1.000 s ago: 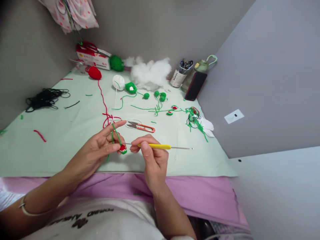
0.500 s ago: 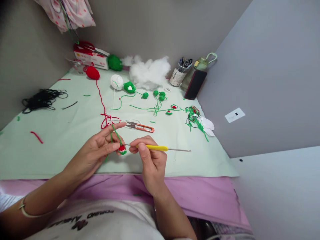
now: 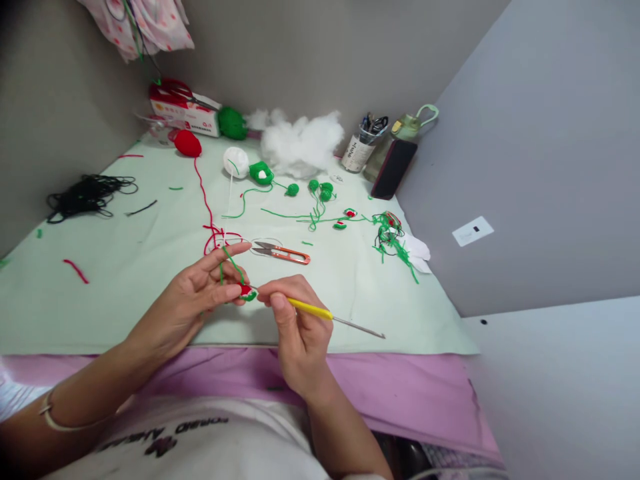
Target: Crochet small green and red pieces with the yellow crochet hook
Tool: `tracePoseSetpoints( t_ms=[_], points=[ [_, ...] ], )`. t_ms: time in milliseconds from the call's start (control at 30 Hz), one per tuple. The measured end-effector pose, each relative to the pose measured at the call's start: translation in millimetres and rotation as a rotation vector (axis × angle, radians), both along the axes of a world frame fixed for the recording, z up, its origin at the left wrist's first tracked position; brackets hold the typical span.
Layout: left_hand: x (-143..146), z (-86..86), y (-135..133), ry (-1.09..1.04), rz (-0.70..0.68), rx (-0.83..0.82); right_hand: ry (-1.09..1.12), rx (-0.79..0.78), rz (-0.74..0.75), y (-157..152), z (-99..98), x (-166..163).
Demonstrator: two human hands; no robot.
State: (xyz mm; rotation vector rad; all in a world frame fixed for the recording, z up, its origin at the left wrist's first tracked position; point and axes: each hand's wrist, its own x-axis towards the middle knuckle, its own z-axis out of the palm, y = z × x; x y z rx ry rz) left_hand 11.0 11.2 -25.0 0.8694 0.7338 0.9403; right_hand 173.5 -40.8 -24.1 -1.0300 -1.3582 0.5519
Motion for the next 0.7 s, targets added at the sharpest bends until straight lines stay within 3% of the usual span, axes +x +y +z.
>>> tracePoseSetpoints(
  t_ms=[700],
  points=[
    [0.3, -2.2, -0.4, 0.052, 0.048, 0.023, -0.118, 0.023, -0.024, -4.4, -3.2, 0.1]
  ],
)
